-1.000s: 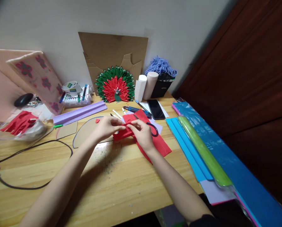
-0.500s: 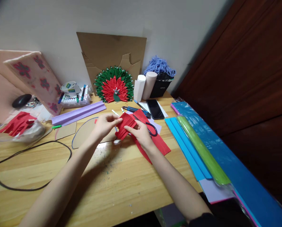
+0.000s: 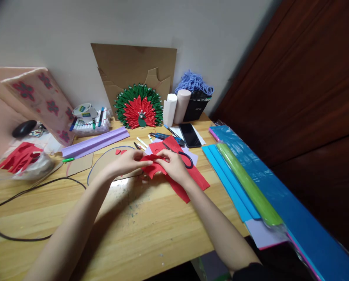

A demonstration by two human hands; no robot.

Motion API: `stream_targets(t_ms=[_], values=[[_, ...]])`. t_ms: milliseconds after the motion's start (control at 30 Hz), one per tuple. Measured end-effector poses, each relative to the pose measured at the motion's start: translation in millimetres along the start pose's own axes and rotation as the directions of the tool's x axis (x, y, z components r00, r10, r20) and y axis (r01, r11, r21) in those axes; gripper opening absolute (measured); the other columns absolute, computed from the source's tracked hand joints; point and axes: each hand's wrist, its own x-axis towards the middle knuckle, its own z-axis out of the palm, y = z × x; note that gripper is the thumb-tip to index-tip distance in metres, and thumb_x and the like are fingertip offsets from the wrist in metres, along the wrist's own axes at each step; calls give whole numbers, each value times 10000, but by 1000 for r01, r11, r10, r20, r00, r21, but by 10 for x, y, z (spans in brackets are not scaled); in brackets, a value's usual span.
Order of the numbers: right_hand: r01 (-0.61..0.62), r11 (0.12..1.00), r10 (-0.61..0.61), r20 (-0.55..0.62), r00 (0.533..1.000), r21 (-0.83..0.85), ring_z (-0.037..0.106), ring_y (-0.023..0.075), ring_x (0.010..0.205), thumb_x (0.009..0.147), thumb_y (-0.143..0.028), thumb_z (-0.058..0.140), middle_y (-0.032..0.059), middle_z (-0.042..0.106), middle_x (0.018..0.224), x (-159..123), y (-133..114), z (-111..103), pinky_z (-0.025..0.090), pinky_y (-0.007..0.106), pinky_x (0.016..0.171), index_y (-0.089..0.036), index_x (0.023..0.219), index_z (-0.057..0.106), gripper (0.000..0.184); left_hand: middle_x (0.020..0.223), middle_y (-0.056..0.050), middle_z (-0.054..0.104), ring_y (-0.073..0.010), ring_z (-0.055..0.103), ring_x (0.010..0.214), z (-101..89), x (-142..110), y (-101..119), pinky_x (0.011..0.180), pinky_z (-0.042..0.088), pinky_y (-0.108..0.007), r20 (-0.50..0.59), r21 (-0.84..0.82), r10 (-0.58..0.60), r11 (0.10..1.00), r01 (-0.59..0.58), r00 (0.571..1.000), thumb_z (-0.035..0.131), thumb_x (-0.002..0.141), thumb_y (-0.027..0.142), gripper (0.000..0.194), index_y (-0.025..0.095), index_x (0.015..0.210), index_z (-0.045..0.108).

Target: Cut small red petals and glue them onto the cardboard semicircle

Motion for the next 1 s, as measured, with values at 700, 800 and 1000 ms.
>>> stream_targets(t_ms=[700,800,1000], values=[[-89,996,92,-124,988,24,635,166,707,644,-348,728,18,674,726,57,-24,-81,495,273,654,-161,736,648,223,636,-20,616,-130,524,588,128,89,-33,546,375,-235,-105,15,78,997,-76,991,639,709,373,249,124,716,633],[-57,998,54,-143,988,-17,642,171,739,631,-320,739,22,684,739,60,-16,-81,495,283,713,-162,718,646,203,674,-35,658,-144,575,623,100,57,-10,584,429,-249,20,-134,12,991,-10,1000,681,671,341,250,114,774,667],[-64,997,58,-141,988,-38,653,186,757,641,-333,729,33,695,749,65,-8,-78,497,303,739,-158,722,659,206,669,-50,680,-167,615,654,120,120,-112,612,481,-266,46,-228,-72,970,81,996,745,595,290,236,102,721,680]])
